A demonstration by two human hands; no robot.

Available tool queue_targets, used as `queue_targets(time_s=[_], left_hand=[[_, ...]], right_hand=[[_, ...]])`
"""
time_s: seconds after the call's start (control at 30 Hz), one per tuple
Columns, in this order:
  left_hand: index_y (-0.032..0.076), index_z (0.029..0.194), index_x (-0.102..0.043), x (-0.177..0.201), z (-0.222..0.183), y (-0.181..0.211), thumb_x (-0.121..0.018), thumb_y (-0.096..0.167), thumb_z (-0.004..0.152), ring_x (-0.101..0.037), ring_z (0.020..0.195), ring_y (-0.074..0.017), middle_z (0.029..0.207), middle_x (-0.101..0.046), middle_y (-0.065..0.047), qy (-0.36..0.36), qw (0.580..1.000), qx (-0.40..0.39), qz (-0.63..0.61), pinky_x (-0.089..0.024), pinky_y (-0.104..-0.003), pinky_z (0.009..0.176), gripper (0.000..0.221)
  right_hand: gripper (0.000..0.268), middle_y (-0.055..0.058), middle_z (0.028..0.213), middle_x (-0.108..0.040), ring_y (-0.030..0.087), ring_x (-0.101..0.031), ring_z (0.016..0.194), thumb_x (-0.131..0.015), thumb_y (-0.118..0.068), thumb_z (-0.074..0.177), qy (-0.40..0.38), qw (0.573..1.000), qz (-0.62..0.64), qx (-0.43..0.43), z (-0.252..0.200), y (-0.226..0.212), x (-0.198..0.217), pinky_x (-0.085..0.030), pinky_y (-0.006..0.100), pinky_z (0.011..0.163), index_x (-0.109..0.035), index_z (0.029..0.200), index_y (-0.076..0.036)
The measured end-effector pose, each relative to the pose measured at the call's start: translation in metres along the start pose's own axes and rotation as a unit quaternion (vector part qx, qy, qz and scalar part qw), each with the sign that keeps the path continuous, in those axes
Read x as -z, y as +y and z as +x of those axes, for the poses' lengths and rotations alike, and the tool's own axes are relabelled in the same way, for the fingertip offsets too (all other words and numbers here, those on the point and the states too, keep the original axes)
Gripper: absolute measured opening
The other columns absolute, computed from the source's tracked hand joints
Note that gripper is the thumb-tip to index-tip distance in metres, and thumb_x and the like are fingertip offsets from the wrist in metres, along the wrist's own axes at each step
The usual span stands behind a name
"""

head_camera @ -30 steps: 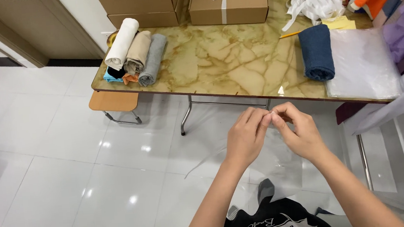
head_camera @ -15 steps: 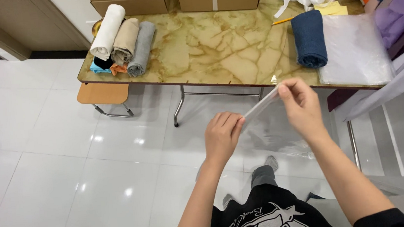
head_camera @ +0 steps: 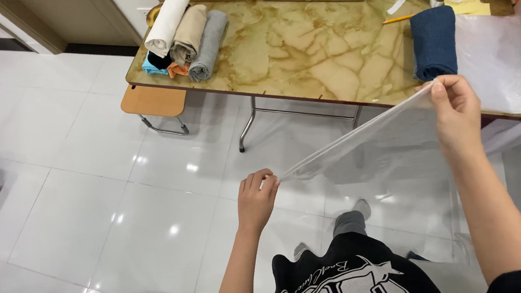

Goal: The person ties a white ribbon around a cardboard box and writes on a yellow sticky note attached to it. Then, they place a folded blue garment into a clear plastic bag and seal it.

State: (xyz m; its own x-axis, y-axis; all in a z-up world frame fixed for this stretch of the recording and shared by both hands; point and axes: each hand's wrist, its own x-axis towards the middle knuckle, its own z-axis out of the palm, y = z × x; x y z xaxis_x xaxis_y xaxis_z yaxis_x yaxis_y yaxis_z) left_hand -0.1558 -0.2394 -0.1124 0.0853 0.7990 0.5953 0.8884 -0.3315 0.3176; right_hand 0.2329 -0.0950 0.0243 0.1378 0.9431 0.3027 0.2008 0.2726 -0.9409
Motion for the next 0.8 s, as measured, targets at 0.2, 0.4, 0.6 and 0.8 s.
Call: queue_targets(time_s=[0.2,0.4,0.6,0.8], left_hand=[[0.014,0.139,-0.056,0.005,0.048,0.037,-0.066,0.038,0.107,-0.065,0.121,-0.0253,0.141,-0.064,-0.008,-0.019,0.996,-0.049,-0.065,-0.048,-0.043,0.095,0.041],[0.023,0.139,-0.055,-0.029,0.080,0.078,-0.072,0.002,0.098,-0.064,0.111,-0.0278,0.143,-0.058,-0.008,-0.034,0.989,-0.074,-0.125,-0.052,-0.049,0.095,0.049],[0.026,0.146,-0.056,-0.031,0.081,0.082,-0.073,-0.012,0.098,-0.051,0.072,-0.0214,0.096,-0.056,-0.003,0.052,0.986,-0.112,-0.111,-0.046,-0.034,0.060,0.063],[0.036,0.143,-0.064,-0.023,0.078,0.090,-0.062,-0.020,0.079,-0.037,0.071,-0.0204,0.089,-0.035,0.000,-0.059,0.990,-0.054,-0.118,-0.034,-0.032,0.055,0.085]], right_hand=[[0.016,0.013,0.118,-0.067,0.021,-0.066,0.117,-0.050,-0.025,0.123,-0.101,0.993,0.017,0.052,-0.008,-0.035,-0.015,-0.049,0.034,0.111,-0.051,0.116,-0.010],[0.015,0.008,0.123,-0.067,0.017,-0.063,0.121,-0.049,-0.027,0.120,-0.108,0.993,0.023,0.032,-0.015,-0.046,-0.022,-0.045,0.032,0.112,-0.052,0.113,-0.014],[0.015,0.007,0.125,-0.068,0.019,-0.065,0.125,-0.049,-0.027,0.120,-0.075,0.996,0.014,0.055,-0.010,-0.048,-0.008,-0.044,0.034,0.117,-0.051,0.112,-0.014],[0.015,0.007,0.128,-0.068,0.016,-0.062,0.128,-0.048,-0.027,0.120,-0.067,0.996,0.014,0.054,-0.006,-0.032,-0.002,-0.041,0.033,0.119,-0.053,0.115,-0.014]])
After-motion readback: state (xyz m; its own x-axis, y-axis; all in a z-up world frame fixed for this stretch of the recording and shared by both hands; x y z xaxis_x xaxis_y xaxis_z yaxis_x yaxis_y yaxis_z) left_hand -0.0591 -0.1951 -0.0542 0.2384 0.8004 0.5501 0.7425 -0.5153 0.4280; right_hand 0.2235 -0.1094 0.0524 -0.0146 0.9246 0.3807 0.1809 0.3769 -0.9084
